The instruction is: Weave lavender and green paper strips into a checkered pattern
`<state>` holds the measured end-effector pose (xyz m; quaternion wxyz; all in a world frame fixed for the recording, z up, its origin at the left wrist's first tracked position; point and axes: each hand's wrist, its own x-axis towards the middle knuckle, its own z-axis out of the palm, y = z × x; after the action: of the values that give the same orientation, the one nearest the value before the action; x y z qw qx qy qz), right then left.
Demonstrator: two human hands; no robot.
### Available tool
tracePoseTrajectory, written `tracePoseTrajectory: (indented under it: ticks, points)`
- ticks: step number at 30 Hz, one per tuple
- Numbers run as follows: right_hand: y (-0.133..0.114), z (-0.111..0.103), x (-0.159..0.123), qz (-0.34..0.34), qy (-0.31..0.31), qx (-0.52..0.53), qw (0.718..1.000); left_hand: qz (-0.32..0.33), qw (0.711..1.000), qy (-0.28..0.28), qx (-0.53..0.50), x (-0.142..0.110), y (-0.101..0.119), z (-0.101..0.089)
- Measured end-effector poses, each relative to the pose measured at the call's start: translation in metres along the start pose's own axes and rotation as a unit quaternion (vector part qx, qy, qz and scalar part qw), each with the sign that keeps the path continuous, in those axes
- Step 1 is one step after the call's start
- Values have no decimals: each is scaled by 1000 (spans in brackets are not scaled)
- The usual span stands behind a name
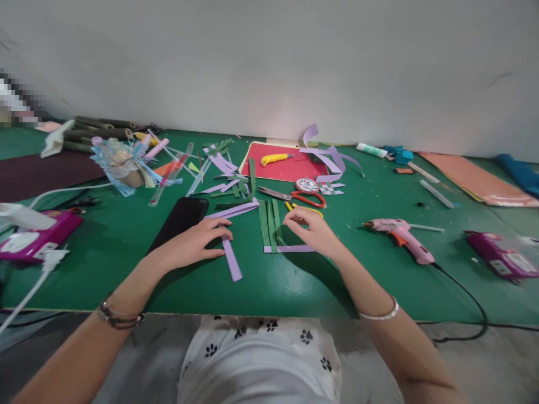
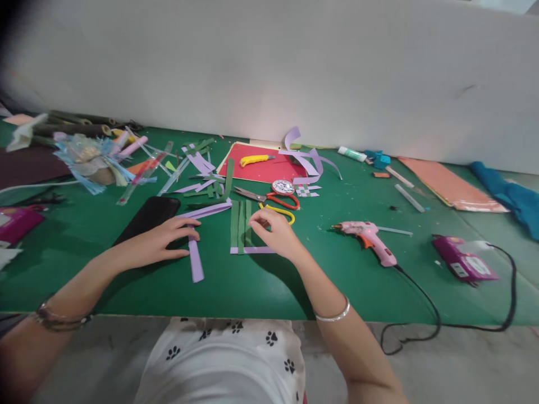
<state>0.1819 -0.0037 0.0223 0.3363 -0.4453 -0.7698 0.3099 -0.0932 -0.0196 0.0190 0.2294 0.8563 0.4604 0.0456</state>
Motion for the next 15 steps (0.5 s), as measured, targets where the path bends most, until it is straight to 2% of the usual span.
tracePoseTrajectory:
  ticks: [8, 15]
  points:
    - [1, -1, 1, 11, 0, 7, 1000, -17, 998, 50, 24, -3, 2, 6]
    - [1, -2, 1, 20, -7, 20, 1000, -9, 993, 94, -64, -7, 15, -4]
